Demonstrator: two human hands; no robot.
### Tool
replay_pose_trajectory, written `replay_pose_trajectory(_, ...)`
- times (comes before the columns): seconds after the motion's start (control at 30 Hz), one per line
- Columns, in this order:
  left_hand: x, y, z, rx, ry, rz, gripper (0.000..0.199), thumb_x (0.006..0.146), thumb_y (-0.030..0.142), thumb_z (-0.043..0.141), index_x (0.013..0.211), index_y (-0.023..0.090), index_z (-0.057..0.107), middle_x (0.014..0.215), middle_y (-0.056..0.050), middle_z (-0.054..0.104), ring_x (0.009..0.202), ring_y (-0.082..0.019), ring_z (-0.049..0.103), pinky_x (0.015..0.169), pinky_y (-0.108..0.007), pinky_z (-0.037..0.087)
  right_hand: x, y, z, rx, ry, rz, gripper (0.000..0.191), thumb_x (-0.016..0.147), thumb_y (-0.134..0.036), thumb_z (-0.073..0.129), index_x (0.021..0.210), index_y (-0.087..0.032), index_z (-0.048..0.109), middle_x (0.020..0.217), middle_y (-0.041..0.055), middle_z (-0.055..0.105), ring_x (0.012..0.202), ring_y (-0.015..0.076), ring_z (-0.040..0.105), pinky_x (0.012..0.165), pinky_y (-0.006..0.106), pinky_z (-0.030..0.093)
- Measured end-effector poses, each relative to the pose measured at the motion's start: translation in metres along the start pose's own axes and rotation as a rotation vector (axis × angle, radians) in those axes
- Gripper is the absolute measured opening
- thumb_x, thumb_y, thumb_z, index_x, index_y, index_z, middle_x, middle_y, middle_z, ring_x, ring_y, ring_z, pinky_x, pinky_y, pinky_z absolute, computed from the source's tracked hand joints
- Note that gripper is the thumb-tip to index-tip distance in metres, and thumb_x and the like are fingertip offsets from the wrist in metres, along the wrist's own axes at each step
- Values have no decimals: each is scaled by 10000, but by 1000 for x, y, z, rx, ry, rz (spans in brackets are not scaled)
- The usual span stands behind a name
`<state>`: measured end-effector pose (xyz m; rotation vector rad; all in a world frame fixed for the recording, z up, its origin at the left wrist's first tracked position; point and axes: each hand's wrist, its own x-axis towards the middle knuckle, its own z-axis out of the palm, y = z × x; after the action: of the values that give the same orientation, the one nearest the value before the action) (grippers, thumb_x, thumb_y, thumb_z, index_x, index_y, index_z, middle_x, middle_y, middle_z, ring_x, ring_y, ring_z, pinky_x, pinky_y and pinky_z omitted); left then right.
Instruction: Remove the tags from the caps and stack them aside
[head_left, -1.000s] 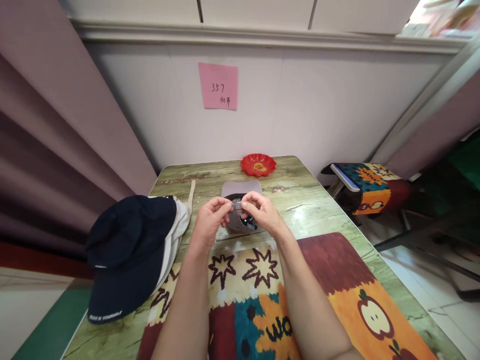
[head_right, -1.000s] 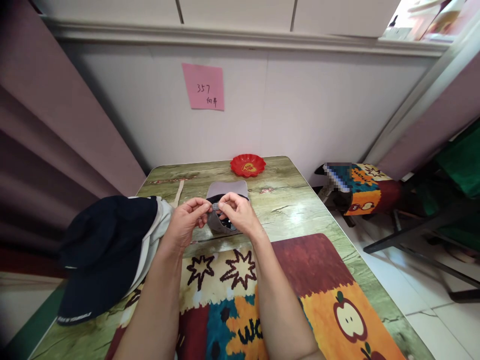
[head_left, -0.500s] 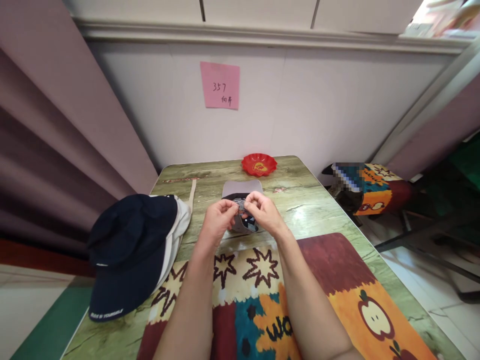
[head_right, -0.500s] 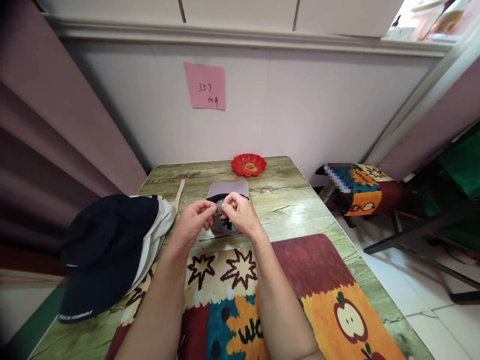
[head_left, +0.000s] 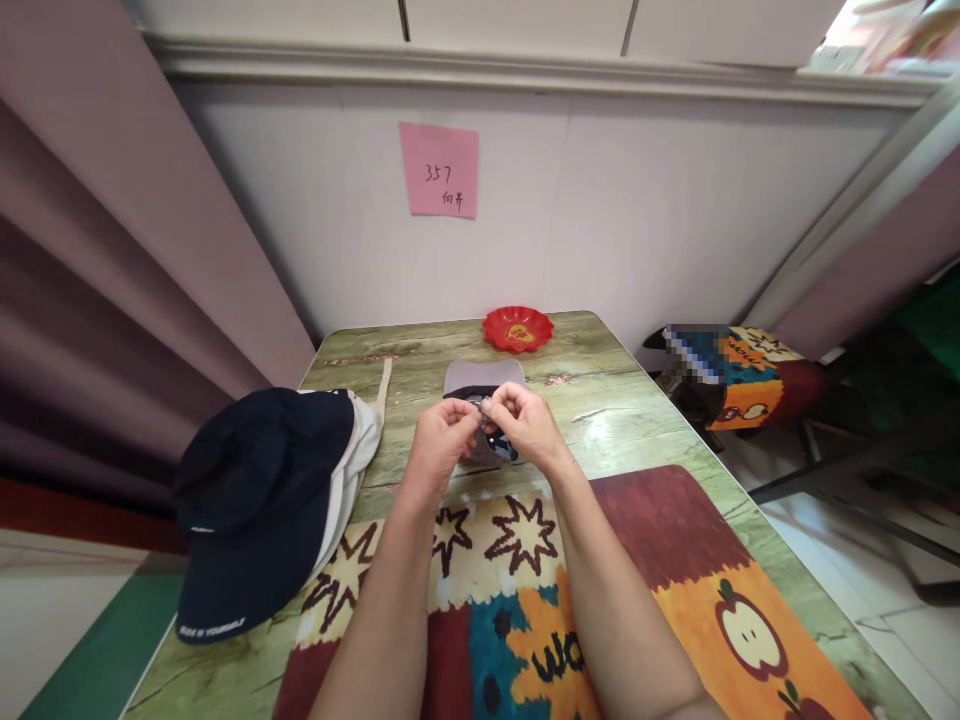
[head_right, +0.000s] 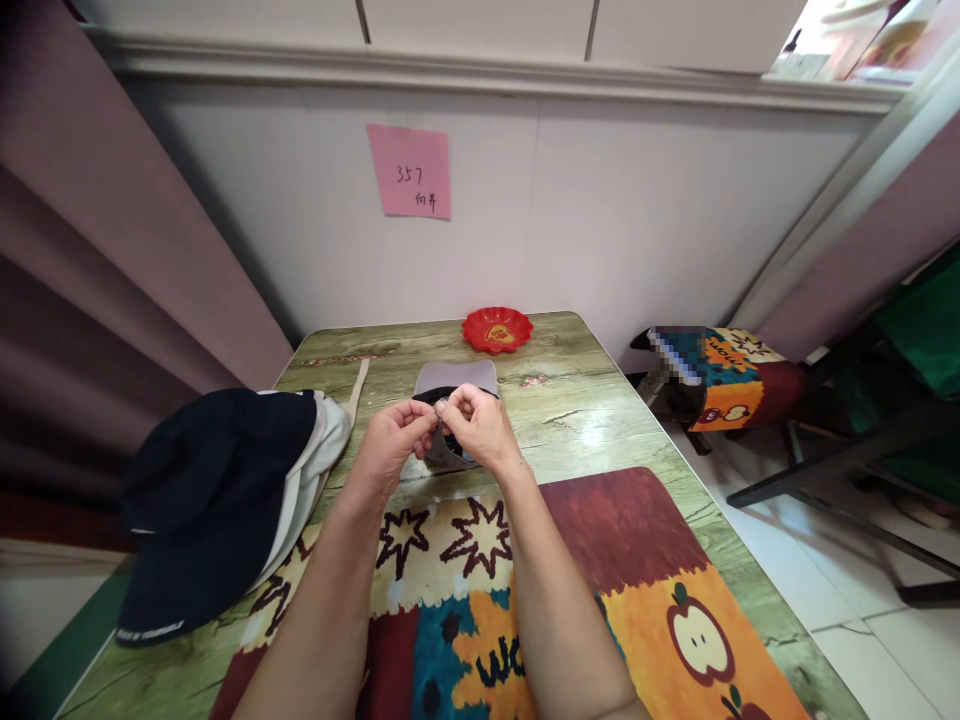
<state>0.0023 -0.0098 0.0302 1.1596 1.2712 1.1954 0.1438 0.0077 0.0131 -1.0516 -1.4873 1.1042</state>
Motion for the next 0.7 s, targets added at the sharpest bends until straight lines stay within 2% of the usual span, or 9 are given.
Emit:
replay_pose_trajectory(0.3,-2,2,2,-1,17,19,240,648,347,708,729,148,600,523,26,576,434,-82,472,392,-177,374,1,0,-1,-8,24,14,151,798,-318,606,735,-213,518,613,-30,622,563,126,588,560,233,422)
replay_pose_trajectory(0.5,-4,5,3,19,17,48,206,647,316,694,734,150,608,542,30,575,449,-85,485,394,-177,381,1,1,-1,-93,82,31,141,779,-303,604,706,-210,527,577,-35,594,535,117,529,518,224,373)
replay_pose_trajectory(0.7,-3,4,3,16,6,47,209,644,294,690,773,140,633,573,22,596,469,-89,509,408,-179,398,1,4,-3,-99,74,26,151,747,-302,637,688,-202,542,632,-25,599,589,121,541,564,234,409)
